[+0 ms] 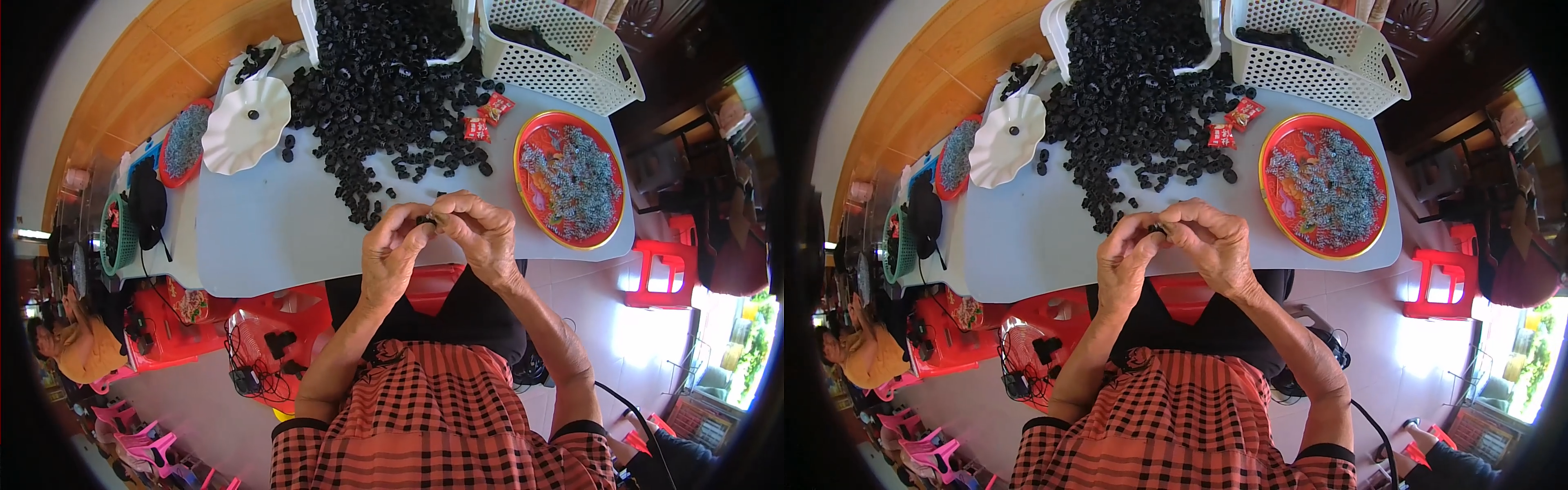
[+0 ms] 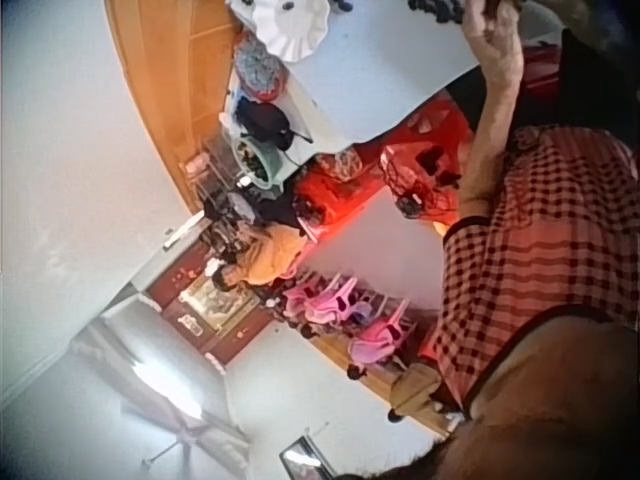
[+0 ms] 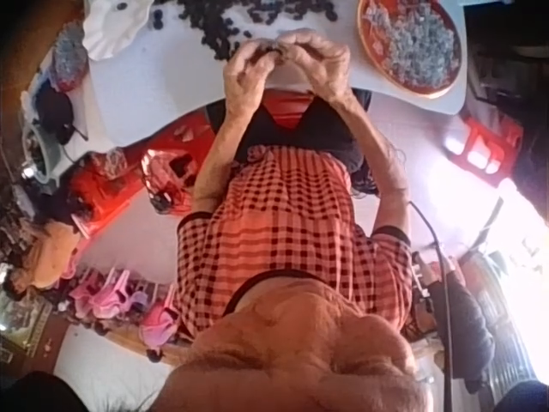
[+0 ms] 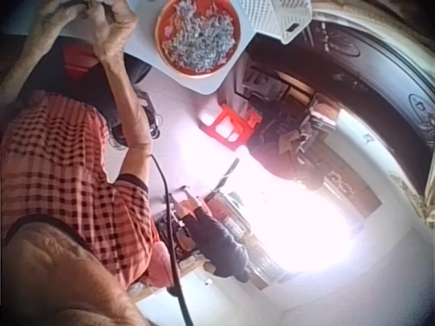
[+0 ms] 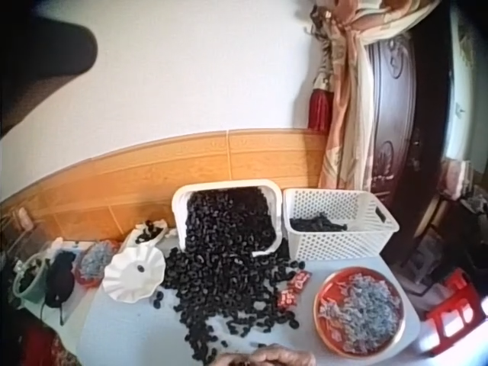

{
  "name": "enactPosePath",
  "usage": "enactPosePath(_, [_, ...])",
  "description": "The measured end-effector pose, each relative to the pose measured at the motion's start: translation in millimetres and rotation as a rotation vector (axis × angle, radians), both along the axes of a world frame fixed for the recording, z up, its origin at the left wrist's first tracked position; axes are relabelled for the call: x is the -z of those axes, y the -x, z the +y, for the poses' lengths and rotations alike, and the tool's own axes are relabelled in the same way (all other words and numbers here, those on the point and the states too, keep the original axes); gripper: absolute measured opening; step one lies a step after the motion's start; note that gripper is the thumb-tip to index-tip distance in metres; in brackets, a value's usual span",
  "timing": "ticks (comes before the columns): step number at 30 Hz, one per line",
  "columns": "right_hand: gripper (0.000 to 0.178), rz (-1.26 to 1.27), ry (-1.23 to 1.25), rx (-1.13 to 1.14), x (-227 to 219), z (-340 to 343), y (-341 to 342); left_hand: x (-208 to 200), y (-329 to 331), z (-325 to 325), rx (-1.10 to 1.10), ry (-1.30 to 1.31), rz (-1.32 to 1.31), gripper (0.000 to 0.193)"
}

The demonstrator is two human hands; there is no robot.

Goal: The person assembles small black plastic components by repeatedly picking up pieces from the table and fitting them together by hand.

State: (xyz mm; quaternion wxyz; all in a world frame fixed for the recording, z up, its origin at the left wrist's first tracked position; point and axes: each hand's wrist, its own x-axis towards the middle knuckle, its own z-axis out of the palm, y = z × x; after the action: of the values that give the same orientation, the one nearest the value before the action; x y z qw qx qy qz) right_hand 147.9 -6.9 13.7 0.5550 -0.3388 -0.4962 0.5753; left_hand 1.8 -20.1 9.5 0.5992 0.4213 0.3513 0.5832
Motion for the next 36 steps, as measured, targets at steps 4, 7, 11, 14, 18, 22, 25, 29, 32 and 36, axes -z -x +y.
enactPosePath(4, [0.014,-0.141,-0.073,0.018,-13,5,-5,6,6,1,0.001,-0.036,0.165,0.018])
enactPosePath(7, [0.015,-0.383,-0.192,0.054,-16,7,-6,5,9,2,-0.012,-0.062,0.350,0.019])
enactPosePath(11, [0.020,-0.446,-0.246,0.056,-13,8,-5,7,10,2,-0.024,-0.146,0.456,0.018])
enactPosePath(14, [0.021,-0.526,-0.302,0.059,-15,7,-4,5,11,1,-0.017,-0.141,0.460,0.019])
enactPosePath(18, [0.022,-0.612,-0.323,0.006,-19,8,-3,10,13,0,-0.019,-0.166,0.483,0.020])
enactPosePath(22, [0.022,-0.549,-0.288,-0.040,-13,8,-8,10,19,0,-0.019,-0.165,0.506,0.022])
enactPosePath(25, [0.019,-0.432,-0.012,0.108,-3,2,-21,11,25,-4,0.004,-0.082,0.376,0.025])
enactPosePath(29, [0.018,-0.620,-0.039,0.166,1,6,-27,12,29,-11,-0.008,-0.055,0.375,0.025])
enactPosePath(32, [0.020,-0.837,-0.251,0.153,-8,14,-20,14,28,-10,-0.029,-0.090,0.421,0.023])
enactPosePath(36, [0.015,-1.039,-0.510,0.041,-8,30,-14,15,28,-8,-0.032,-0.131,0.487,0.021])
